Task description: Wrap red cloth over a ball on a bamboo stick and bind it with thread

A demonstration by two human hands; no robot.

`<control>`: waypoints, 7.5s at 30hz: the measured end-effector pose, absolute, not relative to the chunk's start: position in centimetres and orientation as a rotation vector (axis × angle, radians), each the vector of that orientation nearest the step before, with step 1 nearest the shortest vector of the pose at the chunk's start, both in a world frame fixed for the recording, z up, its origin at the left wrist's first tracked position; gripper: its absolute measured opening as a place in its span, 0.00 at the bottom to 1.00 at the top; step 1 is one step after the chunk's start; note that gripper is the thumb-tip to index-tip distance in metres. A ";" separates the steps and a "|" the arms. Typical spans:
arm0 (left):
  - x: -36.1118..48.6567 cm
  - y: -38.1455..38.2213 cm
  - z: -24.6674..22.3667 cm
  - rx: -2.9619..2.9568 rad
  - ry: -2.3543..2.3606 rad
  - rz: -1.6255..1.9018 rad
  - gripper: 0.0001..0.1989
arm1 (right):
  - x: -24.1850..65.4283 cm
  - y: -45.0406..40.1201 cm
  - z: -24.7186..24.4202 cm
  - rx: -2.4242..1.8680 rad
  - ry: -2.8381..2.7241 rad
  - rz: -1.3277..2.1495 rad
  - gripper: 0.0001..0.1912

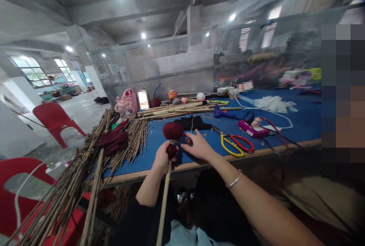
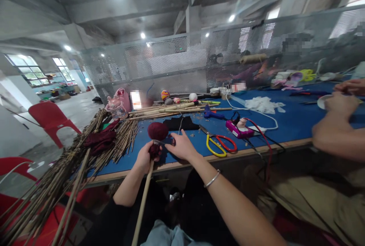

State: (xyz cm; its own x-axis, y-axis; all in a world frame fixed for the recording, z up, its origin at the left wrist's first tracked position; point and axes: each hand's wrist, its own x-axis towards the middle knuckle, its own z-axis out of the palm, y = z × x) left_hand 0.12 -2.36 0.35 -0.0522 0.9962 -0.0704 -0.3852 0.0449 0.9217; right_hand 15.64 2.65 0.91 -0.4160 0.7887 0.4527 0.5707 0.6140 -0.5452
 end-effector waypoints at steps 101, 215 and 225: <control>3.9 -9.7 0.8 1.121 1.002 0.834 0.20 | 15.0 2.3 9.7 -0.857 -2.919 0.653 0.08; 1.3 -2.2 0.8 1.059 1.428 1.342 0.11 | 11.6 1.2 -1.3 -1.041 -1.566 0.689 0.16; 1.1 -2.1 1.1 1.038 1.433 1.324 0.12 | 11.5 1.1 -1.0 -1.041 -1.597 0.670 0.12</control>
